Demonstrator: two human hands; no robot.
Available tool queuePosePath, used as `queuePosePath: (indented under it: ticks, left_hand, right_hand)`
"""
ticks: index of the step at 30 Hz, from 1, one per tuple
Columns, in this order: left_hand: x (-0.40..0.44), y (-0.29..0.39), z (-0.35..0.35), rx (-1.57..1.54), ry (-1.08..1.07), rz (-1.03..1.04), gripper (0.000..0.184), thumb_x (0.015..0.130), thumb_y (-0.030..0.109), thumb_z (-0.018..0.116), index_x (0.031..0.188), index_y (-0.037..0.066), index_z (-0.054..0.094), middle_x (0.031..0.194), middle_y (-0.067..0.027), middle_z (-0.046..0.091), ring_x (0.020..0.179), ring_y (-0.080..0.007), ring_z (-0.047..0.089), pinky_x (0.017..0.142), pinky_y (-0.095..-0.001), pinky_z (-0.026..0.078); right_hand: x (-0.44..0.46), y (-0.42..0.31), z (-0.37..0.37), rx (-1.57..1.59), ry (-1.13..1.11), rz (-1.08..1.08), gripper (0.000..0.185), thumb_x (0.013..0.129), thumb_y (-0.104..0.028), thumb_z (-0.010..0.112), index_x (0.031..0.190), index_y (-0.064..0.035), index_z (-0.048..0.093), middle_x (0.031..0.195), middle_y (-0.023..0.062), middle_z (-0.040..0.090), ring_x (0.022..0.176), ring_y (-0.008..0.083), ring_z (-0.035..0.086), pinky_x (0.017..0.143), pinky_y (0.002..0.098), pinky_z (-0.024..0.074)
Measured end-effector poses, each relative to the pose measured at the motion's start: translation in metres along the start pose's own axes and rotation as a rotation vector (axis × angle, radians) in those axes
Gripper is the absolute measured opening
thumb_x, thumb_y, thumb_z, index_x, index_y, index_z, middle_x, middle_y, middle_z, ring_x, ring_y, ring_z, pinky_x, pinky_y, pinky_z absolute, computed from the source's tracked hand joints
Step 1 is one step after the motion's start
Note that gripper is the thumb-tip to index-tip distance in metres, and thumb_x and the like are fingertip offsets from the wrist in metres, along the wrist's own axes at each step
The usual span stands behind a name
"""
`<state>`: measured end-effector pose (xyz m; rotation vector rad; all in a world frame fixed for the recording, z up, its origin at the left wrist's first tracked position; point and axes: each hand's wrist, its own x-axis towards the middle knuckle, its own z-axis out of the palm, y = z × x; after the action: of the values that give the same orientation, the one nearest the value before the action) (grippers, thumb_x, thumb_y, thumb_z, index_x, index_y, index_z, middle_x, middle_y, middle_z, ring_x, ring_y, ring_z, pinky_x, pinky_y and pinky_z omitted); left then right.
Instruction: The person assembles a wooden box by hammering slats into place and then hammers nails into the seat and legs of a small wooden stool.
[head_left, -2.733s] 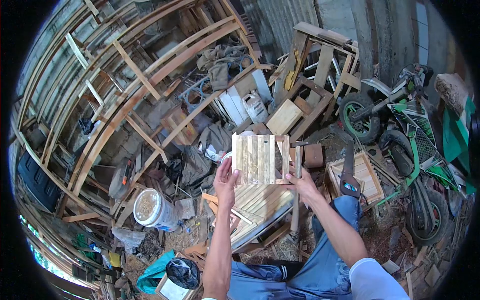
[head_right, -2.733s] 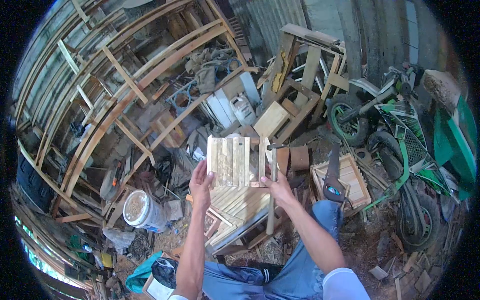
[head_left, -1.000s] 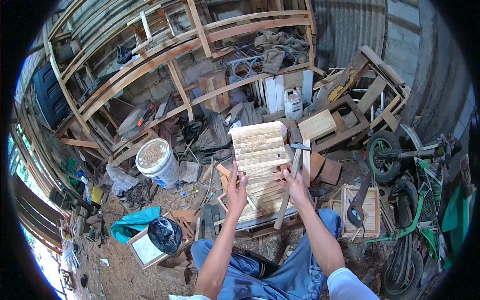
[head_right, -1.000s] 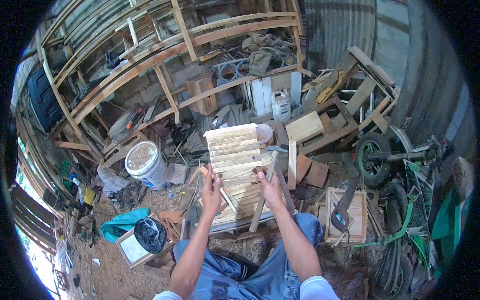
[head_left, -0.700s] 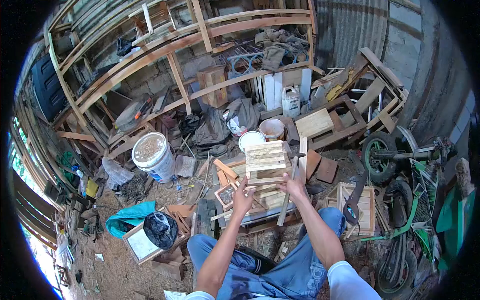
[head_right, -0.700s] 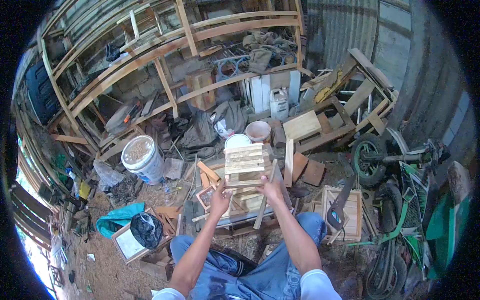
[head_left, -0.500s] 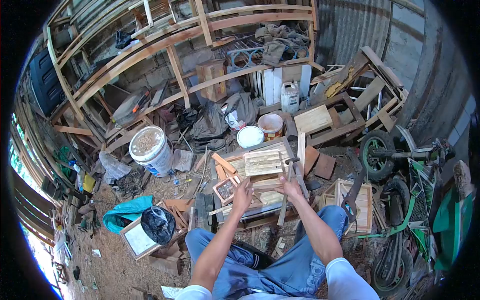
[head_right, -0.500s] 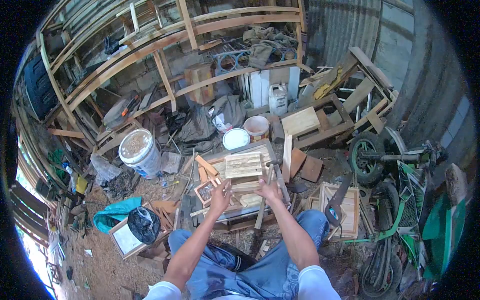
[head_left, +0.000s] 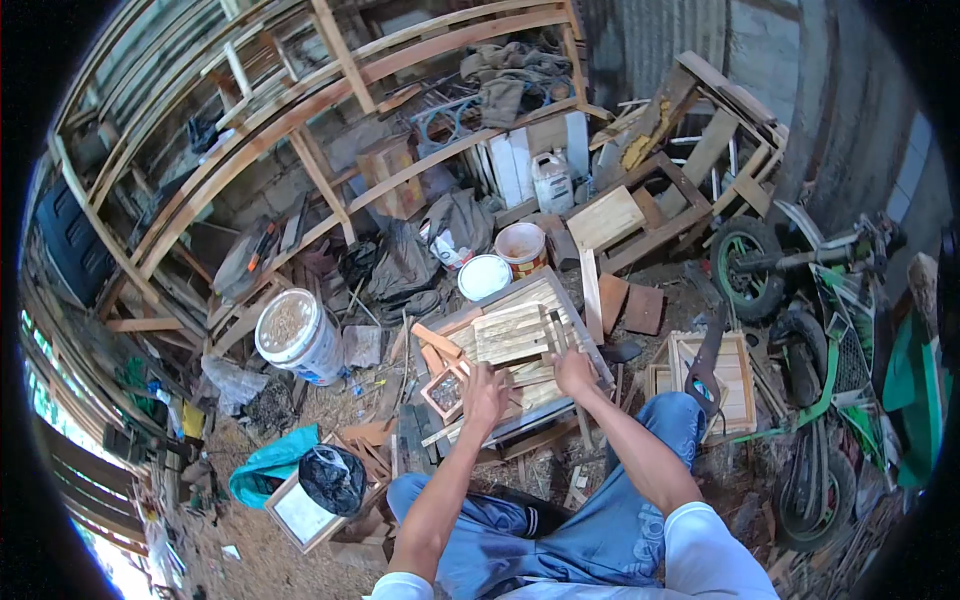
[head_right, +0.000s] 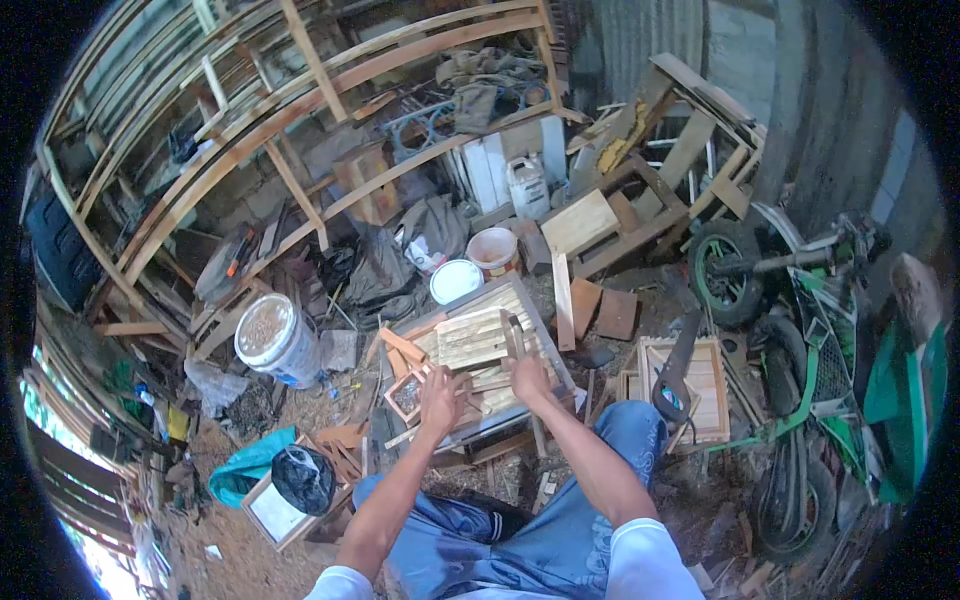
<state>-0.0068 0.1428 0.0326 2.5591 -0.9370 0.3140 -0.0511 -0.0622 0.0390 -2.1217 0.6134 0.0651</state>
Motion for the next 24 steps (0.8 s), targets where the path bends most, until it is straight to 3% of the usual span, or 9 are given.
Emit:
queuePosePath:
  ticks: [2, 3, 7, 9, 12, 14, 17, 20, 24]
  left_hand:
    - [0.003, -0.006, 0.017, 0.061, -0.021, 0.154, 0.036, 0.076, 0.011, 0.069, 0.112, 0.011, 0.068, 0.104, -0.0108, 0.058, 0.103, -0.0298, 0.056, 0.086, -0.0435, 0.046]
    - [0.005, -0.004, 0.024, 0.081, -0.062, 0.176, 0.037, 0.077, 0.011, 0.068, 0.114, 0.011, 0.067, 0.103, -0.0100, 0.059, 0.103, -0.0290, 0.056, 0.086, -0.0438, 0.046]
    - [0.015, -0.008, 0.033, 0.149, -0.232, 0.208, 0.035, 0.082, 0.012, 0.062, 0.117, 0.011, 0.064, 0.100, -0.0094, 0.060, 0.100, -0.0268, 0.059, 0.086, -0.0414, 0.047]
    - [0.022, -0.013, 0.031, 0.117, -0.307, 0.170, 0.030, 0.083, 0.011, 0.059, 0.114, 0.009, 0.063, 0.100, -0.0101, 0.062, 0.100, -0.0275, 0.061, 0.085, -0.0407, 0.049]
    - [0.030, -0.020, 0.019, 0.095, -0.117, 0.201, 0.025, 0.081, 0.010, 0.065, 0.106, 0.007, 0.066, 0.100, -0.0110, 0.064, 0.094, -0.0324, 0.064, 0.079, -0.0428, 0.053]
    - [0.037, -0.016, -0.003, 0.041, -0.144, 0.166, 0.029, 0.080, 0.010, 0.066, 0.109, 0.004, 0.065, 0.103, -0.0145, 0.063, 0.095, -0.0360, 0.063, 0.081, -0.0442, 0.052]
    - [0.043, -0.015, -0.032, -0.173, -0.146, 0.132, 0.033, 0.081, 0.005, 0.066, 0.113, -0.001, 0.063, 0.103, -0.0189, 0.063, 0.094, -0.0394, 0.062, 0.081, -0.0437, 0.050]
    - [0.039, -0.011, -0.051, -0.291, -0.101, 0.069, 0.031, 0.082, 0.005, 0.066, 0.111, -0.003, 0.063, 0.098, -0.0185, 0.063, 0.093, -0.0387, 0.063, 0.081, -0.0425, 0.049]
    - [0.025, -0.002, -0.068, -0.217, 0.007, 0.171, 0.023, 0.084, 0.004, 0.064, 0.106, -0.003, 0.063, 0.092, -0.0182, 0.061, 0.088, -0.0372, 0.061, 0.077, -0.0420, 0.048]
  right_hand:
    - [0.004, 0.011, 0.021, -0.068, 0.254, -0.053, 0.053, 0.092, -0.023, 0.058, 0.130, 0.0087, 0.041, 0.096, 0.0319, 0.066, 0.087, 0.0444, 0.067, 0.082, 0.0506, 0.0525]
    - [-0.007, 0.000, 0.008, -0.022, 0.147, 0.016, 0.054, 0.089, -0.019, 0.061, 0.131, 0.0078, 0.039, 0.098, 0.0319, 0.065, 0.099, 0.0464, 0.062, 0.087, 0.0517, 0.0497]
    - [-0.005, 0.013, 0.013, -0.002, 0.189, -0.041, 0.058, 0.082, -0.009, 0.066, 0.129, 0.0104, 0.039, 0.121, 0.0370, 0.052, 0.108, 0.0484, 0.058, 0.091, 0.0532, 0.0477]
    - [-0.010, 0.015, 0.012, 0.037, 0.224, -0.106, 0.057, 0.080, -0.005, 0.065, 0.129, 0.0111, 0.038, 0.124, 0.0374, 0.048, 0.109, 0.0495, 0.056, 0.092, 0.0521, 0.0477]
    - [-0.011, 0.017, 0.012, 0.022, 0.192, -0.103, 0.056, 0.076, 0.004, 0.059, 0.127, 0.0133, 0.039, 0.119, 0.0361, 0.047, 0.111, 0.0500, 0.053, 0.093, 0.0495, 0.0480]
    - [0.000, 0.029, 0.031, 0.022, 0.221, -0.144, 0.055, 0.075, 0.007, 0.058, 0.126, 0.0140, 0.040, 0.119, 0.0361, 0.046, 0.113, 0.0496, 0.051, 0.094, 0.0490, 0.0474]
    - [0.014, 0.043, 0.052, -0.067, 0.279, -0.166, 0.044, 0.089, -0.001, 0.051, 0.129, 0.0091, 0.040, 0.120, 0.0309, 0.045, 0.108, 0.0439, 0.055, 0.091, 0.0503, 0.0484]
    - [0.007, 0.034, 0.042, -0.072, 0.240, -0.178, 0.042, 0.077, 0.005, 0.057, 0.118, 0.0123, 0.049, 0.120, 0.0323, 0.048, 0.113, 0.0458, 0.048, 0.098, 0.0481, 0.0426]
    - [-0.004, 0.007, 0.022, -0.118, 0.342, -0.309, 0.029, 0.092, -0.012, 0.053, 0.116, 0.0037, 0.056, 0.120, 0.0258, 0.056, 0.110, 0.0417, 0.056, 0.092, 0.0494, 0.0475]
